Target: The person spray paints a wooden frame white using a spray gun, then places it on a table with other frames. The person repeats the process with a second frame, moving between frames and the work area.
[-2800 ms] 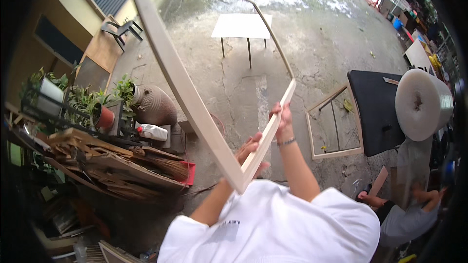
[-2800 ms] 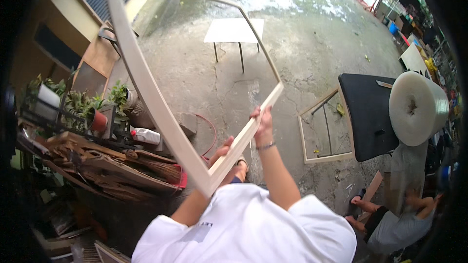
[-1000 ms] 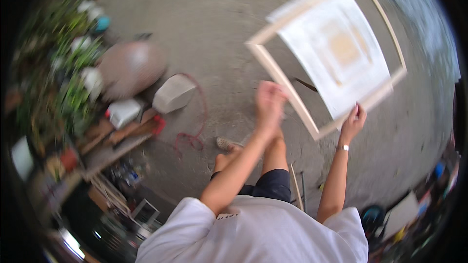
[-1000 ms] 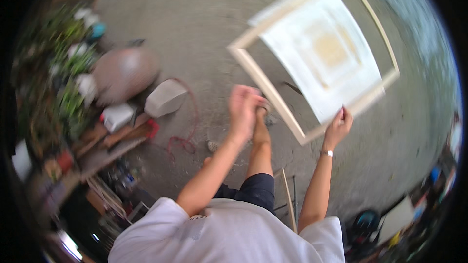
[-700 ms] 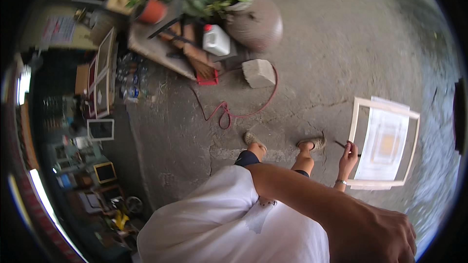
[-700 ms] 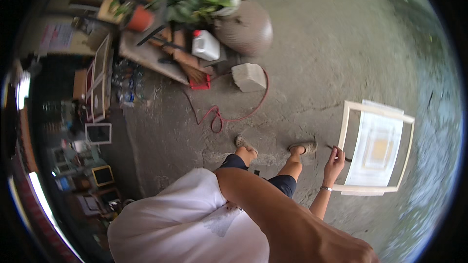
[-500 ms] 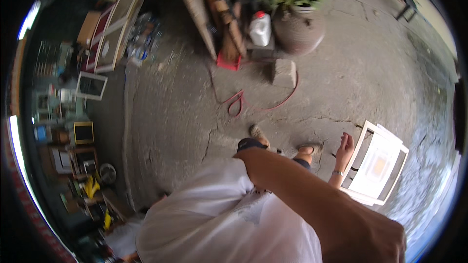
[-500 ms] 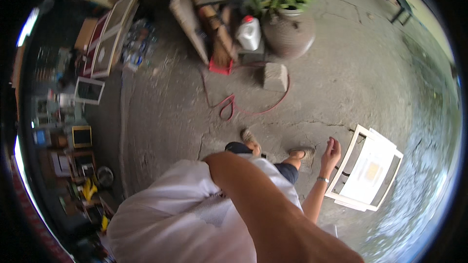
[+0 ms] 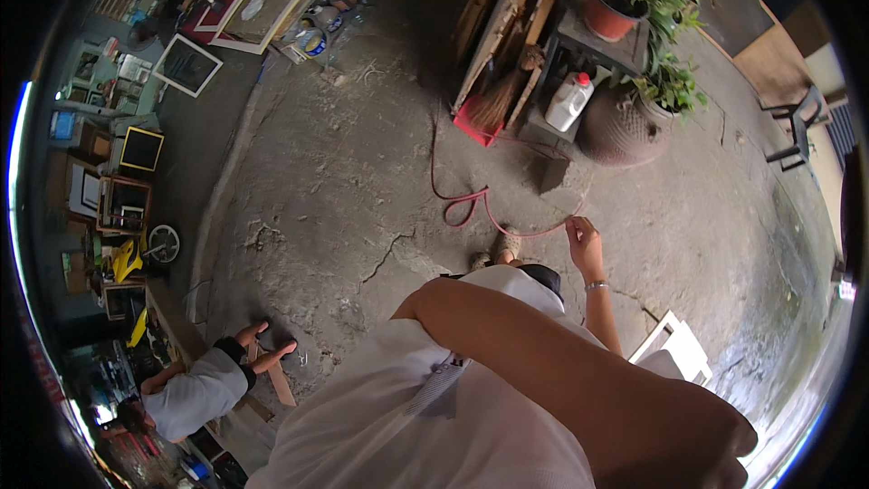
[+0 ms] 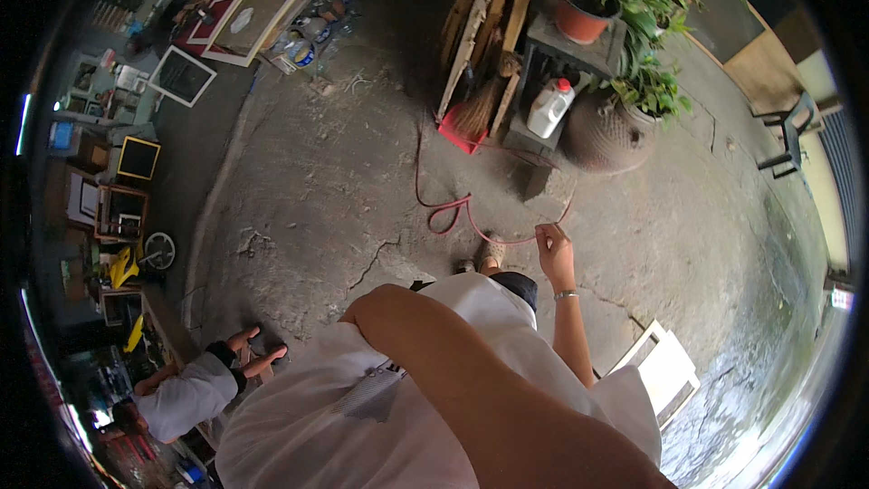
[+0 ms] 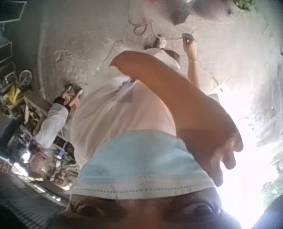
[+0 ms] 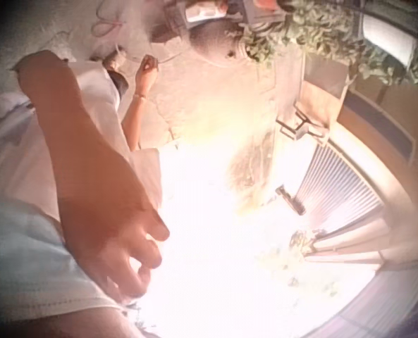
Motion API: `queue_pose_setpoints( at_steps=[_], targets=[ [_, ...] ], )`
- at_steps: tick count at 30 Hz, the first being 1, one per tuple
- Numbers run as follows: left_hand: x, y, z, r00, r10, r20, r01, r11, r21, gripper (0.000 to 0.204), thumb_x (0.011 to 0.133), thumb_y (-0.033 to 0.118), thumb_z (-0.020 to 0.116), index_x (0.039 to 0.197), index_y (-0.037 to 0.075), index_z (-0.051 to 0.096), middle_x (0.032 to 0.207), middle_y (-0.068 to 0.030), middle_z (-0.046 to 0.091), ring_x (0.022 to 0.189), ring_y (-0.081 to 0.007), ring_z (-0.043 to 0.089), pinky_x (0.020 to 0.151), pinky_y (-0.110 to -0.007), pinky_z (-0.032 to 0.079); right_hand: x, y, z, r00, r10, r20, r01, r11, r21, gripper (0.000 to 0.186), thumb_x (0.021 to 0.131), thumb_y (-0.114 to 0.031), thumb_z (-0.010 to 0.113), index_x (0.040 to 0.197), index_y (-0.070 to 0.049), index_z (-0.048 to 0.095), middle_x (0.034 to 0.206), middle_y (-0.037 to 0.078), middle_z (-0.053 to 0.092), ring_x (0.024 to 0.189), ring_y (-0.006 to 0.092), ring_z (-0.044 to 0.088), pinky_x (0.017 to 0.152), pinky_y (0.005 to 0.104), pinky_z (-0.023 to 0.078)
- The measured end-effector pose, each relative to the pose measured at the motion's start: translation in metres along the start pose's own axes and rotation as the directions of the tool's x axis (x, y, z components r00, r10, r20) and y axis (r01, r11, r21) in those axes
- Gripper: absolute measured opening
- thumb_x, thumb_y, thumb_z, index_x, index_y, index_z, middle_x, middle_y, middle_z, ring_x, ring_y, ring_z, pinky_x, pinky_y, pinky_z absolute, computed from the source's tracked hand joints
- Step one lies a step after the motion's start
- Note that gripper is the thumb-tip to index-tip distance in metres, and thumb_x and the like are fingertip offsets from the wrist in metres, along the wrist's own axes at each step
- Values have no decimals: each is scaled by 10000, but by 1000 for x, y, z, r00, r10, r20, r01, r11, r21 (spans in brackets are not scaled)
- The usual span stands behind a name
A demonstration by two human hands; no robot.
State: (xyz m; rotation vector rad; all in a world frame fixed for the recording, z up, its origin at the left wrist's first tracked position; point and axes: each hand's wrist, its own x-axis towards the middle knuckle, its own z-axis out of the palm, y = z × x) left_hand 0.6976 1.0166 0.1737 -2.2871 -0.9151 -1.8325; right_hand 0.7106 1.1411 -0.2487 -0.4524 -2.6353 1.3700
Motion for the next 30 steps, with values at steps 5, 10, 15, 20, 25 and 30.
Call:
queue_pose_setpoints(
  at_steps=[5, 10, 15, 20, 25, 30],
  targets=[
    [-38, -13, -69, 971, -230, 60, 213, 954, 213, 156, 810, 273, 694, 865, 145, 622, 883, 6, 625, 856, -205, 610, 725, -396, 464, 85, -41, 43, 985, -137, 108, 135, 991, 25, 189, 954, -173, 628, 1003, 3, 678, 941, 173, 686, 822, 324, 676, 730, 382, 525],
    [-144, -45, -179, 804, -587, -97, 594, 786, 173, 168, 850, 225, 724, 948, 104, 660, 947, -55, 668, 894, -233, 645, 769, -384, 492, 132, -56, 39, 994, -47, 94, 44, 999, 30, 214, 958, -198, 630, 1020, -2, 689, 934, 159, 694, 831, 312, 682, 733, 382, 527],
    [-255, -70, -329, 503, -801, -325, 862, 441, 250, 173, 935, 171, 665, 1060, 51, 667, 1074, -91, 683, 1002, -207, 647, 865, -332, 498, 157, -36, 64, 993, 84, 80, -80, 996, -48, 233, 966, -225, 611, 1011, -11, 692, 906, 155, 709, 821, 298, 693, 722, 371, 525],
    [-310, -176, -492, 463, -742, -485, 886, 376, 270, 194, 968, 228, 641, 1072, 65, 633, 1102, -59, 661, 1055, -202, 634, 900, -382, 496, 164, -17, 97, 955, 297, -20, -297, 946, -127, 234, 971, -237, 598, 1020, -27, 691, 893, 161, 710, 810, 278, 700, 702, 368, 524],
    [-367, -348, -624, 603, -680, -417, 789, 432, 437, 295, 972, 293, 627, 1123, 40, 601, 1150, -147, 643, 1112, -316, 601, 930, -420, 477, 167, -98, 152, 760, 622, -189, -640, 767, -49, 223, 974, -237, 599, 1055, -50, 688, 829, 148, 711, 770, 258, 703, 678, 357, 526],
    [-391, -509, -681, 572, -745, -344, 754, 313, 577, 386, 1001, 306, 564, 1283, 45, 531, 1290, -195, 577, 1181, -390, 565, 947, -452, 464, 126, -170, 222, 710, 660, -245, -680, 734, 7, 201, 984, -208, 597, 1052, -42, 687, 810, 99, 712, 737, 177, 692, 650, 313, 519]
  ],
)
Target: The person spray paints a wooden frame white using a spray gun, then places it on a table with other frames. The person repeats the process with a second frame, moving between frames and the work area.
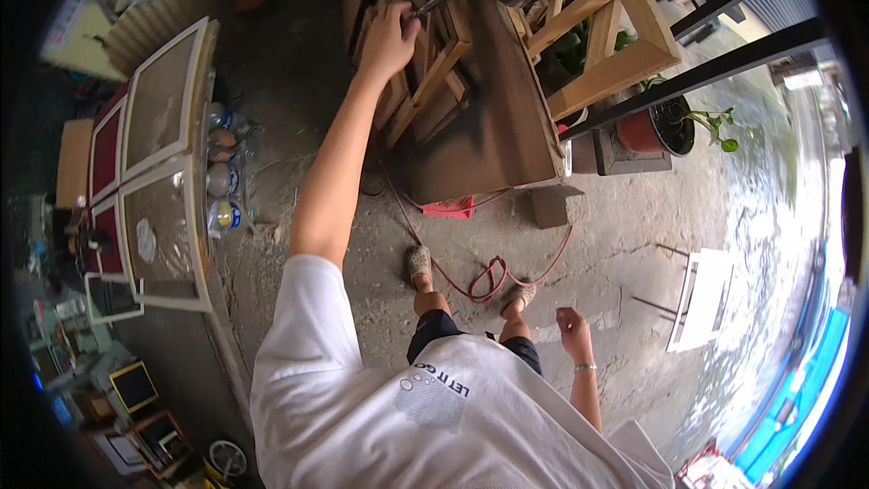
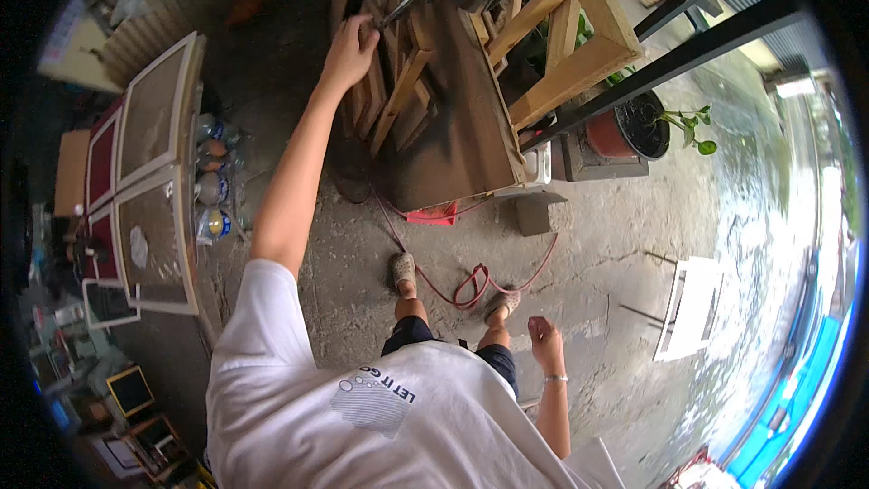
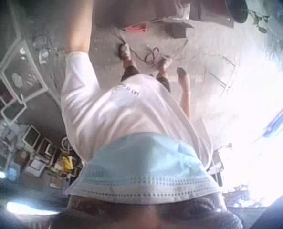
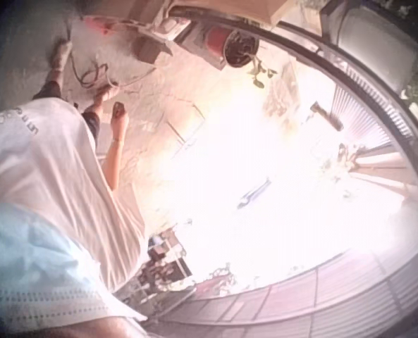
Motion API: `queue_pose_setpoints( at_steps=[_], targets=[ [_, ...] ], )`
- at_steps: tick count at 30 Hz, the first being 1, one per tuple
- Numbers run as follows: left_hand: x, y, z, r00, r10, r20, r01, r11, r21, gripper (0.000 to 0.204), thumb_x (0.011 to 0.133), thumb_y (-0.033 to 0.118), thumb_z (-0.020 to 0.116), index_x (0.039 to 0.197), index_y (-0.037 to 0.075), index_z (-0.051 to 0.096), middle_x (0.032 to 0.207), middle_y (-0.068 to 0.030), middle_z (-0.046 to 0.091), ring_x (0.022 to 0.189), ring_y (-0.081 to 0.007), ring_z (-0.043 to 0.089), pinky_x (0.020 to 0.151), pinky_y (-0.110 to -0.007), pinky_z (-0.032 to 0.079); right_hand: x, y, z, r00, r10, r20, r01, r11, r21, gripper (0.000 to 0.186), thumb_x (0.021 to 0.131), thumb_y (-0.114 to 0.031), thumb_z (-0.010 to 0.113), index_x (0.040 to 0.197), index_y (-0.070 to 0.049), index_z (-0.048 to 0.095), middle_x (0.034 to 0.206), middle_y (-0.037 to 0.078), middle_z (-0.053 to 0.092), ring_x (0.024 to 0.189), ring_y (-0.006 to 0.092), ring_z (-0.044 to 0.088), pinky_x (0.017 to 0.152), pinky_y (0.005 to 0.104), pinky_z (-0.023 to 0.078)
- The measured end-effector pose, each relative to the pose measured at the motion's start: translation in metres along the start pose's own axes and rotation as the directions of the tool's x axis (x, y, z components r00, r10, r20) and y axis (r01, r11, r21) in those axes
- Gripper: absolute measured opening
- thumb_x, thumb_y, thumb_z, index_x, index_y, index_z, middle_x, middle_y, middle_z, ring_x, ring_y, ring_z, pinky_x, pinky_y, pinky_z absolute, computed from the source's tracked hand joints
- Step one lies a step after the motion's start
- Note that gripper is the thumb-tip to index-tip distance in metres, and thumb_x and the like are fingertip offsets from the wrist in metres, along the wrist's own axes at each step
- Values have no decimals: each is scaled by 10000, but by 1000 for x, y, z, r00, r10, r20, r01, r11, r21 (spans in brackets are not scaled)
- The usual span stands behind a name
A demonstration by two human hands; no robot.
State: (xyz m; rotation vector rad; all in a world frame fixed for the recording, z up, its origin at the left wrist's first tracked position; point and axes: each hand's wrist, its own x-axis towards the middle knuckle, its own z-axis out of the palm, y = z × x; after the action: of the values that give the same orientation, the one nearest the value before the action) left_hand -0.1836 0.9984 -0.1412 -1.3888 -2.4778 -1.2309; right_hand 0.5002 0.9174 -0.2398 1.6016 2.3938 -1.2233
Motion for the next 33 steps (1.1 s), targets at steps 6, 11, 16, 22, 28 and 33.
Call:
queue_pose_setpoints(
  at_steps=[6, 11, 16, 22, 28, 33],
  targets=[
    [66, -40, 55, 953, 47, 299, -65, 997, 52, 467, 1008, 397, 521, 1317, 47, 503, 1125, -245, 646, 1061, -426, 623, 867, -504, 506, -75, -22, 45, 951, 294, -97, -286, 954, 86, 236, 970, -277, 611, 1024, -65, 697, 784, 163, 666, 643, 264, 629, 625, 362, 497],
    [67, -53, 77, 987, 61, 146, -72, 995, 72, 398, 1024, 413, 488, 1160, 46, 560, 1051, -260, 655, 1006, -446, 624, 825, -529, 492, -102, -40, 72, 916, 384, -113, -367, 919, 145, 241, 982, -260, 595, 1027, -43, 689, 820, 178, 668, 687, 266, 638, 657, 361, 502],
    [54, -44, 57, 982, 182, -52, -185, 981, -62, 363, 1008, 413, 536, 1068, 61, 604, 798, -214, 668, 763, -458, 639, 642, -534, 482, -124, -50, 94, 901, 398, -172, -366, 911, 193, 249, 1001, -238, 568, 1066, -19, 667, 833, 157, 687, 732, 240, 666, 690, 341, 518],
    [5, -11, -9, 980, 196, 11, -196, 980, -23, 355, 1017, 321, 546, 1190, 16, 605, 1026, -249, 680, 1005, -461, 624, 775, -462, 507, -116, -97, 96, 887, 384, -258, -321, 912, 254, 235, 992, -183, 588, 1174, -34, 580, 851, 116, 683, 737, 225, 652, 682, 334, 518],
    [-119, 89, -88, 973, 229, 21, -219, 949, -228, 333, 1017, 284, 556, 1118, -27, 619, 975, -249, 677, 920, -460, 635, 754, -421, 509, -82, -178, 56, 870, 224, -439, -7, 896, 443, 424, 930, -144, 689, 1287, -27, 491, 1028, 118, 648, 899, 224, 647, 783, 338, 534],
    [-246, 197, -112, 961, 209, 184, -145, 940, -310, 300, 1021, 262, 552, 1069, -26, 625, 929, -174, 688, 849, -326, 674, 766, -381, 513, -91, -247, -10, 803, -178, -569, 463, 786, 408, 764, 867, -208, 767, 1464, -20, 328, 1354, 182, 478, 1076, 259, 604, 893, 373, 530]
  ],
)
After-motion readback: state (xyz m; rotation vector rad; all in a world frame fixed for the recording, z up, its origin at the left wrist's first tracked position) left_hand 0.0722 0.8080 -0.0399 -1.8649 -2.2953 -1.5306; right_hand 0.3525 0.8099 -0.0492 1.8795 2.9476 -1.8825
